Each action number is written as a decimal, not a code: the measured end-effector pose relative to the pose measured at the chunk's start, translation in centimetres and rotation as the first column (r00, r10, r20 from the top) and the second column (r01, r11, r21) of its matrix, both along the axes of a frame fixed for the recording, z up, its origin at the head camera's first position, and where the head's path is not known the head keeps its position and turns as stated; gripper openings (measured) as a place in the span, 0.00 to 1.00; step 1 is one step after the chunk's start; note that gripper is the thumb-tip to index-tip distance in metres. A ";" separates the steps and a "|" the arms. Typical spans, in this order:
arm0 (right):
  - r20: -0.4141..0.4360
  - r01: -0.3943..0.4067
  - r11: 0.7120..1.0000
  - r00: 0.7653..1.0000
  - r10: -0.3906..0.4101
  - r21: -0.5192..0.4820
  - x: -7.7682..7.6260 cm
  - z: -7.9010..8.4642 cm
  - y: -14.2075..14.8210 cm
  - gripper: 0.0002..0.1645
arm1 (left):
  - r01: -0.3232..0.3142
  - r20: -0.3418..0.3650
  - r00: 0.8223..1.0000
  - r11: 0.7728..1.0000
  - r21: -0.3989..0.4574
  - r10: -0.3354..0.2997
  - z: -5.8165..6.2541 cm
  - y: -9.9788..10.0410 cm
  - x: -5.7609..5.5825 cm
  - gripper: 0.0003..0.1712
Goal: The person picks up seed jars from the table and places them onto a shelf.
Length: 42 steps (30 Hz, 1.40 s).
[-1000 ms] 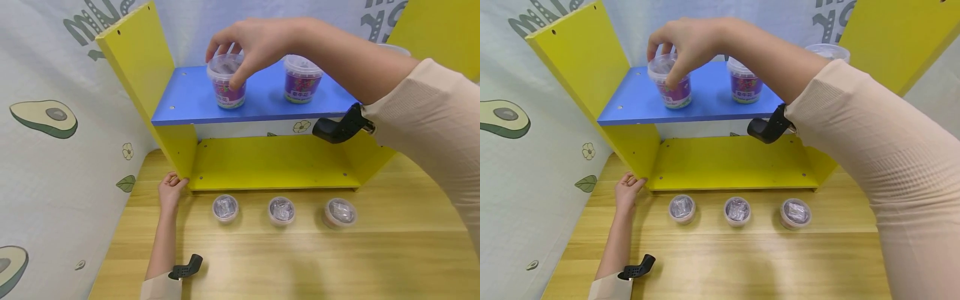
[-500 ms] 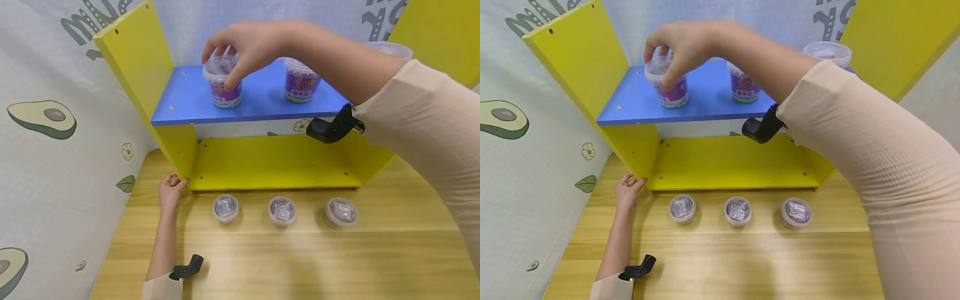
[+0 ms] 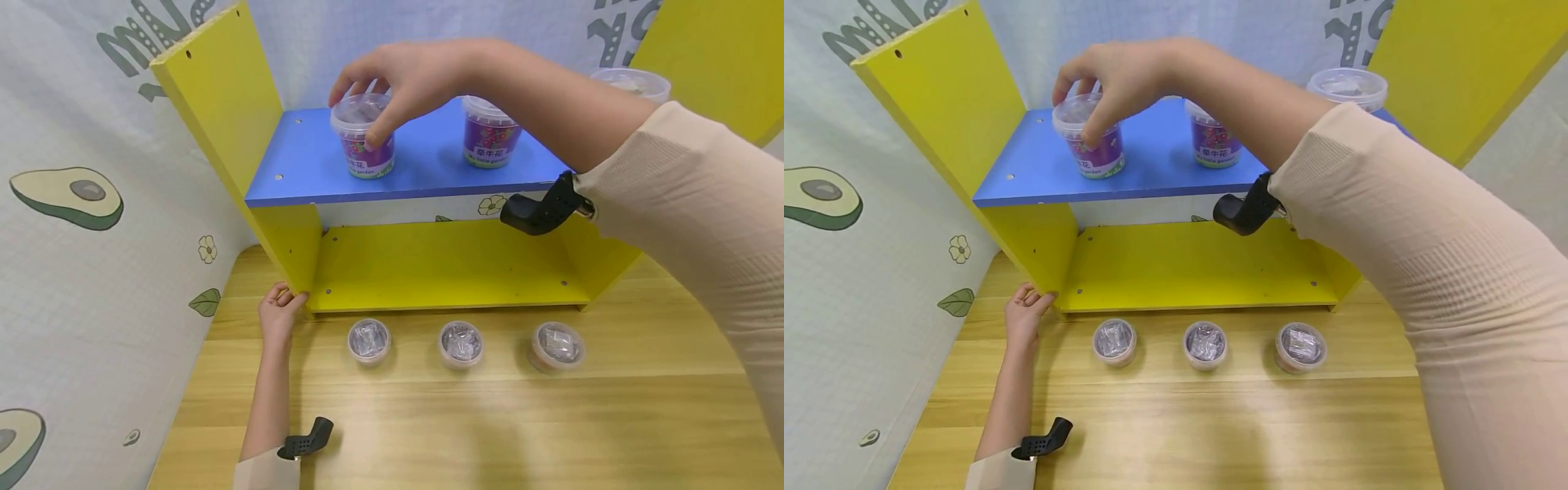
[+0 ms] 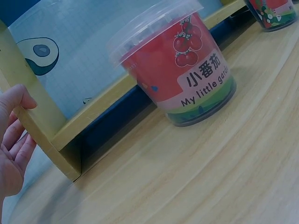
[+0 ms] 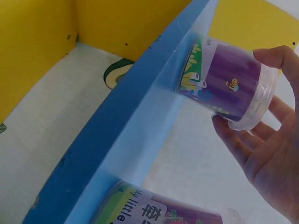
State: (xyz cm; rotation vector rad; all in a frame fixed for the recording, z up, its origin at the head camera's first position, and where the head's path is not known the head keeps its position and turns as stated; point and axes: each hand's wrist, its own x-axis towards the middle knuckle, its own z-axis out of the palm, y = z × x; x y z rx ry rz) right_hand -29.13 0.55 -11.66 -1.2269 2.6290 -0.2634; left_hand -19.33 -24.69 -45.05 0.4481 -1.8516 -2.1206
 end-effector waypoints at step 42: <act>-0.146 0.027 0.952 0.986 -0.075 -0.305 0.5 0.3 1.5 0.37 | 0.000 0.007 1.000 1.000 -0.024 0.000 0.0 -0.5 -0.6 0.16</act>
